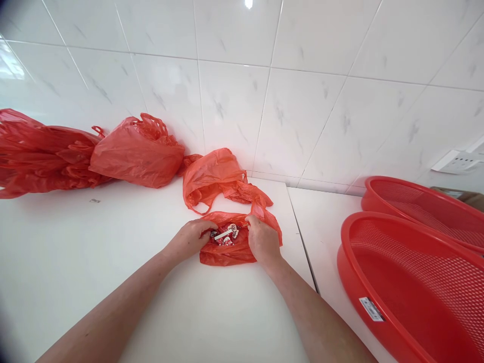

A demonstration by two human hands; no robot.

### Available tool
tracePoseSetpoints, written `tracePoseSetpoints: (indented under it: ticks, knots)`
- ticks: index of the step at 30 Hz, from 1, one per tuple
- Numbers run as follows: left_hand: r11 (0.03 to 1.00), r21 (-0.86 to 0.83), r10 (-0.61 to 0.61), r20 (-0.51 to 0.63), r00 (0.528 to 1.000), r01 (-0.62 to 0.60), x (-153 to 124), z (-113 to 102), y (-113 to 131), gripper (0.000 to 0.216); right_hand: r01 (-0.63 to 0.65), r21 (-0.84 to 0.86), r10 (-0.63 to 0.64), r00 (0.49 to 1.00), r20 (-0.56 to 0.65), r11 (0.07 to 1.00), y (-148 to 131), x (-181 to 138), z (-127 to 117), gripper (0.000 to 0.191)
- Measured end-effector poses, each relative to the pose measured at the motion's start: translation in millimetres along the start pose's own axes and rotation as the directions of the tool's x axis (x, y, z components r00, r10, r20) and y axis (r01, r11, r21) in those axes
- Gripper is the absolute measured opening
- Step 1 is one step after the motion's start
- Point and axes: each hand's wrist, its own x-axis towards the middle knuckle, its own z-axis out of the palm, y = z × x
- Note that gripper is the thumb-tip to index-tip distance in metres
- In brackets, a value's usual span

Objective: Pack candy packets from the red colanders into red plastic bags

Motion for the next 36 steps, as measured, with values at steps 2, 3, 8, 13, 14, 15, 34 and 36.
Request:
tracePoseSetpoints:
  ticks: [2,3,8,13,14,15,34,36]
  knots:
    - [1.0,0.005,-0.007,0.003,1.0,0.007,0,0,0,0.042,0.05,0.017,-0.048,0.996,-0.07,0.999,0,-1,2,0.02]
    - [1.0,0.004,-0.009,0.004,1.0,0.009,0,0,1,0.042,0.079,0.01,-0.078,0.992,-0.103,0.997,-1,-2,3,0.018]
    - [1.0,-0.008,-0.012,0.002,1.0,0.012,0,1,0,0.041,0.179,-0.022,-0.18,0.982,-0.051,0.984,-7,-7,3,0.004]
    - [1.0,0.012,-0.024,-0.003,1.0,0.025,0,2,-1,0.038,0.172,0.062,-0.176,0.981,0.077,0.983,-13,-9,1,0.03]
    - [1.0,0.002,-0.025,-0.002,1.0,0.025,0,2,-1,0.038,0.163,0.062,-0.166,0.985,0.051,0.985,-13,-8,2,0.029]
    - [1.0,-0.01,-0.024,0.001,1.0,0.024,0,2,0,0.039,0.162,0.063,-0.164,0.986,0.017,0.985,-13,-8,3,0.024]
    - [0.997,-0.048,-0.053,0.063,0.997,0.056,1,2,0,0.036,0.036,-0.023,-0.034,0.996,0.088,0.999,-1,2,9,0.027]
    - [0.999,-0.045,-0.021,0.059,0.998,0.024,2,4,-2,0.036,0.056,-0.038,-0.051,0.991,0.123,0.998,2,4,10,0.028]
